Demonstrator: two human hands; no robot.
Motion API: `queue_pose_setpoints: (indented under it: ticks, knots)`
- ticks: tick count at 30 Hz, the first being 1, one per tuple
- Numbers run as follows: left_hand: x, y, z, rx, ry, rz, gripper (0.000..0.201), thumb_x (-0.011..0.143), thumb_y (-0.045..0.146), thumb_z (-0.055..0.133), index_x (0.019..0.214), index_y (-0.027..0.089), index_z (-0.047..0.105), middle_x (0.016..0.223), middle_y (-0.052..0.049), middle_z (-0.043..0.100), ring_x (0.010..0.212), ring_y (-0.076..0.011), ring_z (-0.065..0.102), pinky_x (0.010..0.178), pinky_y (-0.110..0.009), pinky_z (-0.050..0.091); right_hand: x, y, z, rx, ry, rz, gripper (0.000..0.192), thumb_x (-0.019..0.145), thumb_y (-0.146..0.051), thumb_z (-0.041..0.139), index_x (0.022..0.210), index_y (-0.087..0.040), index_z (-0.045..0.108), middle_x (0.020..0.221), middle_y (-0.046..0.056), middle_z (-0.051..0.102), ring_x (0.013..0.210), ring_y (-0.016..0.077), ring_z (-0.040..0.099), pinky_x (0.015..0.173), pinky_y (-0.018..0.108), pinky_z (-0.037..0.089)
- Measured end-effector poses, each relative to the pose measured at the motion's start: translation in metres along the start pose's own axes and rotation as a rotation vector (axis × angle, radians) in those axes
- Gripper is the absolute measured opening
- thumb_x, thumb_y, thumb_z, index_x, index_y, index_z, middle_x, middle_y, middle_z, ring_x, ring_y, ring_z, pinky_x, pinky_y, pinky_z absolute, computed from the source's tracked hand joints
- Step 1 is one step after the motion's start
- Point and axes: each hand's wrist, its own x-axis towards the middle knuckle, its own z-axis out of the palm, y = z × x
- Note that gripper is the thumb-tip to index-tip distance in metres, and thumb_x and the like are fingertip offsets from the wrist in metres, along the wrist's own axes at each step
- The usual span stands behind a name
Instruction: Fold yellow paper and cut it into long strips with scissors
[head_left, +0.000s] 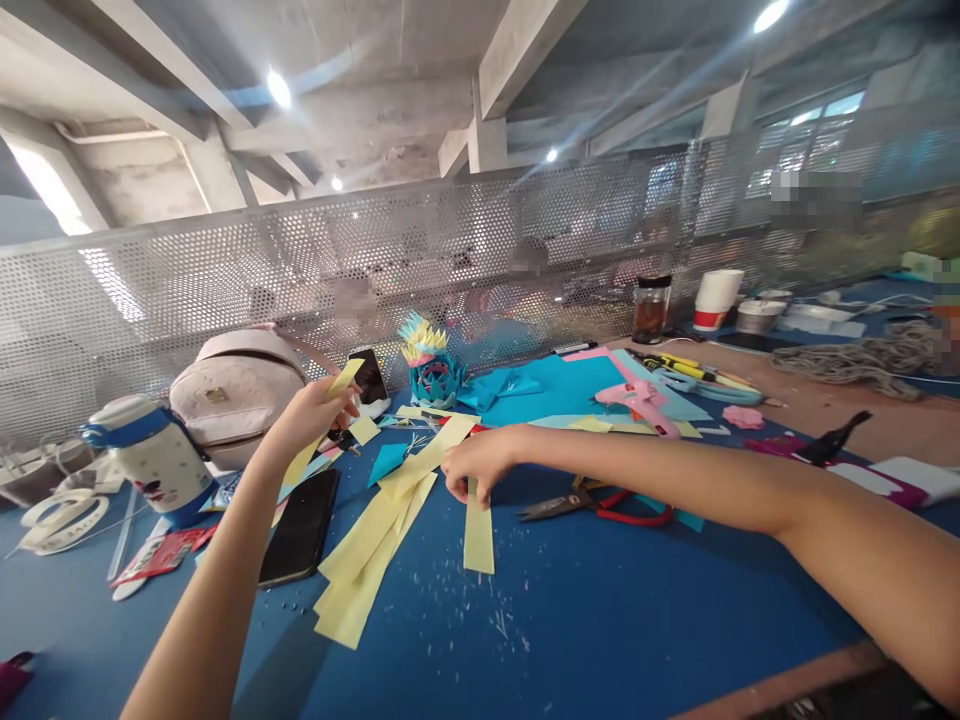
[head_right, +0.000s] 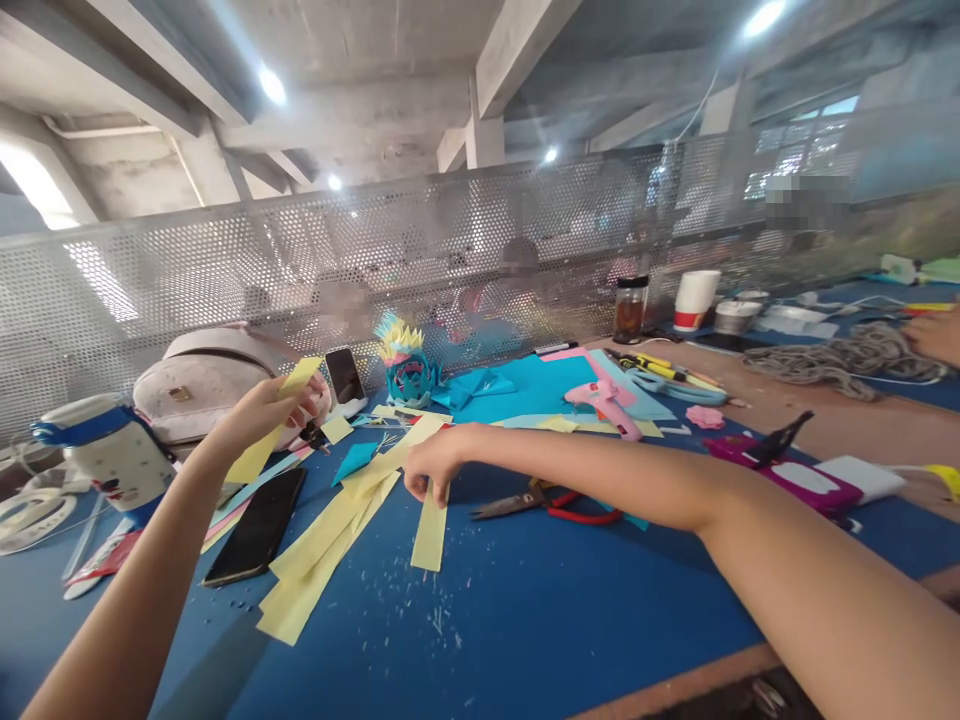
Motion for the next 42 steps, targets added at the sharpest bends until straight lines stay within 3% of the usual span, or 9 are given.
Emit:
queue_pose_setpoints:
  ticks: [4, 8, 15, 23, 27, 30, 35, 38, 42]
  knots:
    - [0.001, -0.010, -0.004, -0.015, 0.038, 0.003, 0.017, 0.078, 0.035, 0.055, 0.081, 0.020, 0.063, 0.068, -0.002, 0.068, 0.056, -0.0143, 0.063, 0.054, -0.026, 0.051, -0.007, 0.001, 0.005, 0.075, -0.004, 0.023, 0.013, 0.069, -0.009, 0.076, 0.074, -0.017, 0.067, 0.074, -0.002, 0.064, 0.073, 0.0142, 0.058, 0.061, 0.024, 0.035]
    - [-0.001, -0.011, -0.010, -0.023, 0.049, 0.017, 0.020, 0.079, 0.036, 0.057, 0.086, 0.020, 0.065, 0.068, -0.001, 0.070, 0.058, -0.0157, 0.065, 0.056, -0.027, 0.052, -0.009, 0.009, -0.010, 0.133, 0.043, 0.032, 0.007, 0.076, -0.015, 0.072, 0.082, -0.016, 0.070, 0.076, -0.002, 0.069, 0.071, 0.0127, 0.060, 0.064, 0.022, 0.039]
    - [-0.005, -0.001, -0.021, 0.002, 0.129, 0.012, 0.019, 0.075, 0.034, 0.058, 0.080, 0.018, 0.068, 0.069, -0.003, 0.072, 0.056, -0.0158, 0.064, 0.055, -0.027, 0.051, 0.008, 0.031, -0.059, 0.015, 0.413, 0.084, 0.023, 0.086, -0.006, 0.049, 0.093, -0.013, 0.070, 0.098, 0.007, 0.071, 0.084, 0.0159, 0.059, 0.070, 0.025, 0.039]
    - [-0.015, 0.029, -0.031, 0.020, 0.228, 0.060, 0.022, 0.076, 0.036, 0.056, 0.082, 0.018, 0.068, 0.069, -0.004, 0.072, 0.057, -0.0168, 0.064, 0.054, -0.027, 0.051, 0.124, -0.019, -0.061, -0.161, 0.497, 0.026, 0.019, 0.094, -0.012, 0.046, 0.102, -0.016, 0.062, 0.102, 0.010, 0.069, 0.088, 0.0197, 0.060, 0.069, 0.028, 0.040]
    - [-0.017, 0.035, -0.028, 0.062, 0.247, 0.056, 0.021, 0.077, 0.036, 0.055, 0.082, 0.019, 0.067, 0.063, -0.003, 0.070, 0.054, -0.0177, 0.063, 0.052, -0.028, 0.050, 0.188, -0.054, -0.061, -0.228, 0.481, -0.046, 0.023, 0.091, -0.006, 0.045, 0.101, -0.019, 0.061, 0.116, 0.006, 0.067, 0.111, 0.0232, 0.056, 0.085, 0.030, 0.042]
    - [-0.016, 0.033, -0.028, 0.074, 0.234, 0.036, 0.020, 0.076, 0.033, 0.054, 0.082, 0.019, 0.067, 0.062, -0.002, 0.070, 0.052, -0.0176, 0.062, 0.052, -0.028, 0.050, 0.212, -0.070, -0.058, -0.245, 0.424, -0.082, 0.018, 0.087, -0.005, 0.054, 0.094, -0.019, 0.063, 0.121, 0.008, 0.067, 0.122, 0.0255, 0.053, 0.095, 0.030, 0.041]
    - [-0.016, 0.027, -0.031, 0.059, 0.182, 0.004, 0.019, 0.072, 0.035, 0.057, 0.074, 0.019, 0.066, 0.065, -0.004, 0.071, 0.055, -0.0190, 0.063, 0.053, -0.029, 0.050, 0.176, -0.046, -0.057, -0.213, 0.369, -0.061, 0.030, 0.089, -0.015, 0.062, 0.118, -0.014, 0.056, 0.140, 0.016, 0.052, 0.129, 0.0252, 0.048, 0.101, 0.031, 0.039]
    - [-0.016, 0.022, -0.026, -0.005, 0.080, 0.015, 0.024, 0.072, 0.038, 0.057, 0.081, 0.018, 0.067, 0.070, -0.004, 0.072, 0.059, -0.0188, 0.064, 0.057, -0.029, 0.052, 0.126, -0.004, -0.060, -0.176, 0.281, 0.024, 0.023, 0.090, -0.019, 0.062, 0.112, -0.010, 0.059, 0.114, 0.013, 0.065, 0.102, 0.0215, 0.063, 0.082, 0.029, 0.047]
    - [-0.014, 0.015, -0.014, -0.087, -0.156, 0.023, 0.032, 0.074, 0.042, 0.060, 0.092, 0.017, 0.068, 0.080, -0.006, 0.072, 0.065, -0.0189, 0.065, 0.059, -0.030, 0.053, 0.074, 0.045, -0.053, -0.170, 0.124, 0.136, 0.022, 0.085, -0.029, 0.072, 0.095, -0.011, 0.064, 0.094, 0.006, 0.067, 0.083, 0.0181, 0.064, 0.071, 0.030, 0.051]
